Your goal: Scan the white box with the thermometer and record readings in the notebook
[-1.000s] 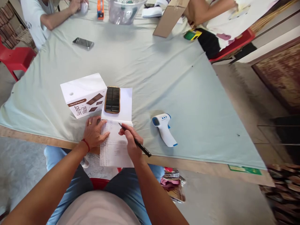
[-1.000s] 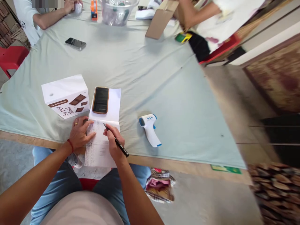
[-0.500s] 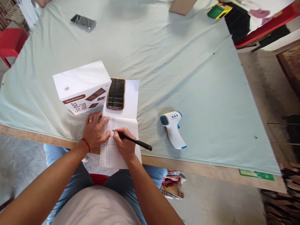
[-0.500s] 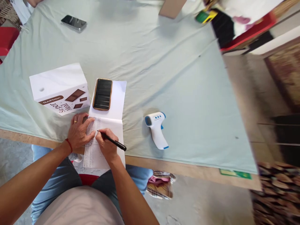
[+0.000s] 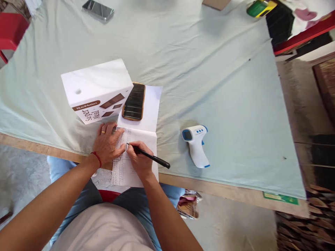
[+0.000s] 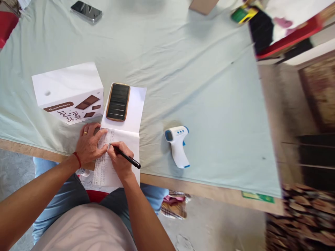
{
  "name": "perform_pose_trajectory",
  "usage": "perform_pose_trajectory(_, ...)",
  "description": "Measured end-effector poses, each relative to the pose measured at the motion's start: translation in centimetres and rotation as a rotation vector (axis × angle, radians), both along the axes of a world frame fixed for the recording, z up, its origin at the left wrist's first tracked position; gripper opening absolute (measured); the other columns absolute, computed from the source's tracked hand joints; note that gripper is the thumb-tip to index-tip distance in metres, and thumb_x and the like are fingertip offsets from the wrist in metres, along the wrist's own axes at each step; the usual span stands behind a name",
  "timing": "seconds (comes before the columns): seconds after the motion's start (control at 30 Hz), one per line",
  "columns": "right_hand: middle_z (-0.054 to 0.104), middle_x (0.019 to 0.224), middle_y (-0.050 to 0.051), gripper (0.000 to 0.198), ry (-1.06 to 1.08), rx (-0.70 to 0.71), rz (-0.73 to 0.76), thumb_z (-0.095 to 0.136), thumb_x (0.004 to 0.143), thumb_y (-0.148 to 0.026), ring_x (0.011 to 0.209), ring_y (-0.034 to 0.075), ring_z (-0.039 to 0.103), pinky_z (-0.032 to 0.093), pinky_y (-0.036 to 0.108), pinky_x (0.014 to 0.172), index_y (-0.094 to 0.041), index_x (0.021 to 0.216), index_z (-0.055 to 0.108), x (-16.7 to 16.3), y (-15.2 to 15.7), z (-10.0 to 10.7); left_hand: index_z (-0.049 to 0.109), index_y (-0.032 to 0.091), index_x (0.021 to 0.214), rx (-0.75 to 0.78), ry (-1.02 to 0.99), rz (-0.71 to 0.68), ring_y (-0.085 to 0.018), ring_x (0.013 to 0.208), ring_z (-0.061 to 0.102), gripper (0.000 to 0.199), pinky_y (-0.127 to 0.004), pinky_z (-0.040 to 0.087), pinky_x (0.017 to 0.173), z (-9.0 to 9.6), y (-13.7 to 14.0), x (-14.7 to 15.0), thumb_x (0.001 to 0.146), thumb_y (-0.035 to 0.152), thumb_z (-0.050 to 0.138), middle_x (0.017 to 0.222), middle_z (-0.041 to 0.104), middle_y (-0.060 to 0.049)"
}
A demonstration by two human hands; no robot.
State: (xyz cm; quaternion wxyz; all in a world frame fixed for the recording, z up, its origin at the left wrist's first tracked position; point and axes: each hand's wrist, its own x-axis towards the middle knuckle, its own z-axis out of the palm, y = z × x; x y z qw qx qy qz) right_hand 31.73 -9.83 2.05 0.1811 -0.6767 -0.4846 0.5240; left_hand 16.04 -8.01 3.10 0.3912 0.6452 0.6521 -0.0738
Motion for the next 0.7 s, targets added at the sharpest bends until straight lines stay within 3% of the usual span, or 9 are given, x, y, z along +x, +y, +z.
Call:
perform_pose_trajectory(0.4, 0.062, 0.062, -0.003, 0.012, 0.006, 0.019, 0.011, 0.055, 0.081, -0.026, 0.055, 0.013, 0.057, 0.049, 0.026, 0.058, -0.021, 0.072, 0.061, 0.06, 0.16, 0.22, 0.061, 0.021, 0.119, -0.021, 0.005, -0.002, -0.031, 0.122, 0.046, 0.044, -0.051, 0.03, 0.114, 0.1, 0.04, 0.02, 0.079, 0.038, 0.065, 0.127, 0.051, -0.013)
perform_pose_trajectory(0.7, 0.063, 0.066, -0.001, 0.011, -0.021, -0.067, -0.015, 0.054, 0.079, -0.029, 0.059, 0.015, 0.058, 0.05, 0.028, 0.062, -0.022, 0.073, 0.06, 0.25, -0.17, 0.04, 0.06, 0.022, 0.119, -0.055, -0.008, 0.025, -0.031, 0.124, 0.045, 0.043, -0.051, 0.027, 0.116, 0.2, 0.22, 0.09, 0.078, 0.037, 0.065, 0.128, 0.051, -0.012)
